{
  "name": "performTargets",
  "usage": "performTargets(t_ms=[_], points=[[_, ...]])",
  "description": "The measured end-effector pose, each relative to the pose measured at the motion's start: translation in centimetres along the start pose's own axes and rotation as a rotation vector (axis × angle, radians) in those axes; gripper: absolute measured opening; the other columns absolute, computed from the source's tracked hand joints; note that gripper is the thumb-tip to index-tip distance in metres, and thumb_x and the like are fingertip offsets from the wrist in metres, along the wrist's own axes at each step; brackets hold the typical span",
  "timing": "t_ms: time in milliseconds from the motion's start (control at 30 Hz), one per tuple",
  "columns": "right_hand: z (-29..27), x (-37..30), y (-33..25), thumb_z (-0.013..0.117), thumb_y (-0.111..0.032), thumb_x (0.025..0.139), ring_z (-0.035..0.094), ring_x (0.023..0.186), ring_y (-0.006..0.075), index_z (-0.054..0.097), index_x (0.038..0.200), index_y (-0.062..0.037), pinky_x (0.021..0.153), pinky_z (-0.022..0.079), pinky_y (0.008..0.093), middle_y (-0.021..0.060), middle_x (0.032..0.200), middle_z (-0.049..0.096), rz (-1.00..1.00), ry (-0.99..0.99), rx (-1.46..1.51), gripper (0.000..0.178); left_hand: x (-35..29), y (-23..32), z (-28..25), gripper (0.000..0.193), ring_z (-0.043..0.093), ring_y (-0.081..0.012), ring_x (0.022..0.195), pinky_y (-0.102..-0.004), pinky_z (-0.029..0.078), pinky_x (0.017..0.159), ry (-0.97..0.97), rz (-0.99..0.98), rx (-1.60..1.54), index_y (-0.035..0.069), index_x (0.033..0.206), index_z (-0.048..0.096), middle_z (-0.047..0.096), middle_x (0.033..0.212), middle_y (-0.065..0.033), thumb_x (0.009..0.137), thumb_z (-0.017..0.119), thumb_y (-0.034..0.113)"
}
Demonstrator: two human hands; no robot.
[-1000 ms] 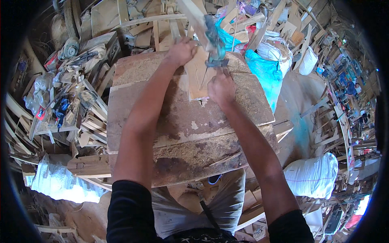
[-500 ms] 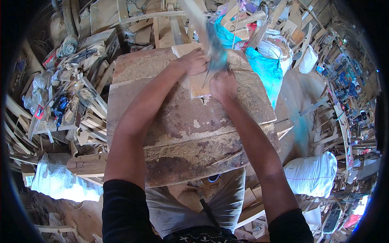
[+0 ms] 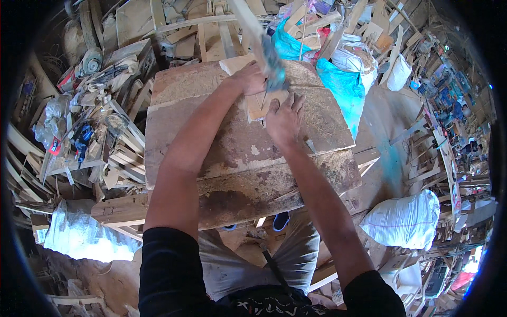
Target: The person uses a saw to cut a curved shape into a piece of wood according to marked lines on a workbench. The person then picks up the cut piece and another wooden component from the floor.
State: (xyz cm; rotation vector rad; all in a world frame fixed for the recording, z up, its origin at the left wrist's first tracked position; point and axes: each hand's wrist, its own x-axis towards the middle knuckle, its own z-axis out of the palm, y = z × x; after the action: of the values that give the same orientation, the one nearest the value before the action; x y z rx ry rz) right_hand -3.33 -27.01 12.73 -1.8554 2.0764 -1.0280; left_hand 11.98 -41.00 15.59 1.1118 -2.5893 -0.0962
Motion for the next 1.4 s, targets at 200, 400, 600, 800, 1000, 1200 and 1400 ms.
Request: performTargets(t_ms=[200, 400, 600, 800, 1000, 1200, 1400], points=[[0.5, 0.8, -0.6, 0.036, -0.042, 0.112, 0.014, 0.161, 0.0491, 0.025, 0.164, 0.0076, 0.131, 0.013, 0.0587, 0.0339, 0.173, 0.012, -0.091, -0.068, -0.025, 0.073, -1.2, -1.7, 0.6, 0.051, 0.039, -0.0344, 0.153, -0.0562, 0.028, 0.128, 0.111, -0.068, 0.143, 0.011, 0.147, 0.058, 0.053, 0.157, -0.0145, 0.107, 0.044, 0.039], [-0.3, 1.6, 0.5, 0.033, -0.045, 0.113, 0.014, 0.161, 0.0494, 0.031, 0.167, -0.0063, 0.13, 0.012, 0.0607, 0.0347, 0.173, 0.013, -0.133, -0.149, -0.117, 0.067, -3.1, 2.6, -3.2, 0.052, 0.037, -0.0369, 0.154, -0.0564, 0.023, 0.131, -0.09, -0.33, 0.198, 0.012, 0.15, 0.057, 0.05, 0.161, -0.0126, 0.108, 0.041, 0.037], [-0.2, 3.8, -0.1, 0.031, -0.05, 0.113, 0.014, 0.161, 0.0497, 0.043, 0.163, -0.0168, 0.131, 0.008, 0.059, 0.0284, 0.175, 0.012, -0.335, -0.335, -0.188, 0.061, -6.7, -0.3, -1.1, 0.05, 0.046, -0.039, 0.146, -0.0575, 0.028, 0.127, 0.255, -0.376, 0.296, 0.009, 0.144, 0.058, 0.056, 0.15, -0.0223, 0.105, 0.048, 0.037], [-0.8, 6.1, 0.6, 0.029, -0.059, 0.112, 0.015, 0.162, 0.0434, 0.037, 0.165, -0.0183, 0.132, 0.006, 0.0567, 0.0213, 0.177, 0.014, -0.449, -0.434, -0.165, 0.068, -10.1, 3.9, -2.0, 0.061, 0.042, -0.0487, 0.146, -0.0633, 0.026, 0.125, 0.192, -0.652, 0.153, 0.008, 0.151, 0.054, 0.051, 0.15, -0.0312, 0.104, 0.043, 0.045], [-0.8, 7.2, 0.0, 0.029, -0.068, 0.109, 0.016, 0.163, 0.0394, 0.036, 0.166, -0.0182, 0.132, 0.006, 0.0559, 0.0204, 0.175, 0.021, -0.536, -0.545, -0.178, 0.076, -14.1, 8.4, -2.3, 0.058, 0.048, -0.05, 0.136, -0.0624, 0.029, 0.12, 0.267, -0.745, 0.286, 0.014, 0.15, 0.054, 0.055, 0.142, -0.0316, 0.102, 0.044, 0.044], [0.1, 6.3, 1.6, 0.032, -0.051, 0.113, 0.029, 0.158, 0.0387, 0.051, 0.159, -0.014, 0.131, 0.013, 0.0558, 0.0178, 0.169, 0.039, -0.566, -0.564, -0.21, 0.062, -13.8, 9.6, -3.8, 0.059, 0.042, -0.0509, 0.143, -0.0659, 0.023, 0.124, 0.172, -0.854, 0.202, 0.012, 0.15, 0.056, 0.052, 0.145, -0.0327, 0.104, 0.04, 0.045], [0.6, 5.6, 2.7, 0.038, -0.039, 0.113, 0.032, 0.158, 0.0357, 0.064, 0.145, -0.0124, 0.131, 0.018, 0.0509, 0.012, 0.167, 0.045, -0.577, -0.41, -0.053, 0.05, -13.2, 9.1, -3.0, 0.056, 0.045, -0.0497, 0.141, -0.0631, 0.026, 0.124, 0.223, -0.824, 0.256, 0.009, 0.144, 0.059, 0.054, 0.145, -0.0311, 0.104, 0.042, 0.043]])
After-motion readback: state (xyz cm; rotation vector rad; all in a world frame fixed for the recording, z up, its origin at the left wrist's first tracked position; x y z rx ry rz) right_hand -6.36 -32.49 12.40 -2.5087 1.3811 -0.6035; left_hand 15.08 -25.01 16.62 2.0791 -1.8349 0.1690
